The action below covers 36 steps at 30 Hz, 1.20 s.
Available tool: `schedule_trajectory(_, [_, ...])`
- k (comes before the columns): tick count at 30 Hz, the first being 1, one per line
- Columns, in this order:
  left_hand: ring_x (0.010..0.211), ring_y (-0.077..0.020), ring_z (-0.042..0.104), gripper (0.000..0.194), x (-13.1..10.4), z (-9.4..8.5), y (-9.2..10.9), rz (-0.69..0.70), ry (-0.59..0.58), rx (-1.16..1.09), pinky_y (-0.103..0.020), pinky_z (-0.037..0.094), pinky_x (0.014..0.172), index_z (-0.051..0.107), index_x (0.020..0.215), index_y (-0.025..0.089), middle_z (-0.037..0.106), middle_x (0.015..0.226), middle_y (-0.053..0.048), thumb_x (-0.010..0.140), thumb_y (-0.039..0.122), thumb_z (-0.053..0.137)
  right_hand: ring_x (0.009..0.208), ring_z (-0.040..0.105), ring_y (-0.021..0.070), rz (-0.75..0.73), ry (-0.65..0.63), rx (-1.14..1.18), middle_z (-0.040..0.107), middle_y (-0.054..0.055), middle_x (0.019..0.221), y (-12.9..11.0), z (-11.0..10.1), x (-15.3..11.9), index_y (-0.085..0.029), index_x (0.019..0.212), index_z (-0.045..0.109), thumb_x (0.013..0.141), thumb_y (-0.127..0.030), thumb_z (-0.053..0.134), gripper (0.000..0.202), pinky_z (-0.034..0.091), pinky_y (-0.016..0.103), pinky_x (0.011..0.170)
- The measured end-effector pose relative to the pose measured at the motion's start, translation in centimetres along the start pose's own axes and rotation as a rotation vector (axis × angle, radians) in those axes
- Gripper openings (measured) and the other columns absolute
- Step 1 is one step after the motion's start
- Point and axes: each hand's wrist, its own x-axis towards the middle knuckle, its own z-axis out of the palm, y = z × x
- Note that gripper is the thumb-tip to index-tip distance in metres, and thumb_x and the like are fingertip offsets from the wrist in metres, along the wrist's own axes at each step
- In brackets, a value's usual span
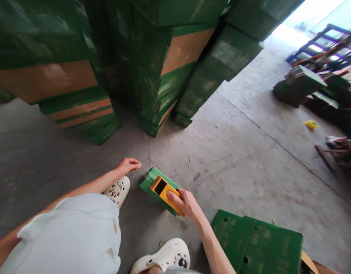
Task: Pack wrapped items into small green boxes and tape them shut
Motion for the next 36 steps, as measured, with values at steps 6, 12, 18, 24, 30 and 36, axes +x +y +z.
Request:
schedule_trajectory(6, [0.066, -0.0134, 0.064, 0.046, 0.7, -0.5, -1.7, -0.016, 0.017, 0.002, -0.025, 0.047, 0.066, 0.077, 0.086, 0.016, 0.076, 0.075, -0.004, 0.058, 0.049, 0.093, 0.059, 0.049, 0.0136, 0.050, -0.029, -0.119, 0.051, -0.001, 0.060, -0.4, 0.4, 0.8, -0.022, 0.068, 0.048, 0.093, -0.071, 0.049, 0.056, 0.026, 0.025, 0.054])
schedule_trajectory(12, [0.067, -0.0137, 0.064, 0.045, 1.2, 0.1, -2.8, -0.051, 0.039, 0.018, -0.025, 0.046, 0.065, 0.077, 0.085, 0.017, 0.075, 0.076, -0.004, 0.059, 0.050, 0.092, 0.059, 0.046, 0.0138, 0.027, -0.013, -0.145, 0.046, -0.002, 0.059, -0.6, 0.4, 0.7, -0.022, 0.066, 0.042, 0.094, -0.072, 0.046, 0.057, 0.023, 0.027, 0.054])
schedule_trajectory(18, [0.070, -0.0166, 0.067, 0.043, 1.5, 2.4, -5.0, -0.078, 0.053, 0.067, -0.026, 0.048, 0.065, 0.075, 0.085, 0.017, 0.075, 0.076, -0.005, 0.063, 0.051, 0.090, 0.060, 0.047, 0.0144, 0.003, 0.005, -0.136, 0.048, -0.001, 0.060, -0.1, 0.7, 0.6, -0.022, 0.068, 0.045, 0.093, -0.076, 0.045, 0.060, 0.025, 0.026, 0.054])
schedule_trajectory(24, [0.102, -0.0259, 0.071, 0.028, 1.3, 4.9, -6.4, -0.012, 0.051, 0.205, -0.033, 0.052, 0.091, 0.075, 0.090, 0.021, 0.077, 0.100, -0.008, 0.077, 0.046, 0.079, 0.060, 0.045, 0.0145, -0.003, 0.029, -0.121, 0.047, -0.001, 0.058, 0.1, 0.9, 0.7, -0.022, 0.067, 0.044, 0.090, -0.081, 0.045, 0.063, 0.027, 0.025, 0.054])
schedule_trajectory(30, [0.151, -0.0342, 0.043, 0.067, 0.7, 6.0, -7.4, -0.027, 0.077, 0.306, -0.047, 0.034, 0.121, 0.057, 0.143, 0.021, 0.055, 0.153, -0.019, 0.080, 0.037, 0.075, 0.059, 0.045, 0.0146, 0.002, 0.027, -0.096, 0.045, -0.001, 0.059, -0.1, 0.7, 0.6, -0.022, 0.066, 0.042, 0.091, -0.079, 0.045, 0.062, 0.026, 0.026, 0.054])
schedule_trajectory(36, [0.159, -0.0287, 0.030, 0.094, -0.2, 4.0, -5.0, 0.100, -0.199, 0.344, -0.041, 0.032, 0.125, 0.034, 0.165, 0.025, 0.033, 0.172, -0.013, 0.075, 0.019, 0.064, 0.060, 0.043, 0.0137, -0.020, 0.018, -0.098, 0.043, -0.002, 0.060, -0.1, 0.6, 0.4, -0.022, 0.066, 0.041, 0.093, -0.075, 0.044, 0.060, 0.024, 0.027, 0.055])
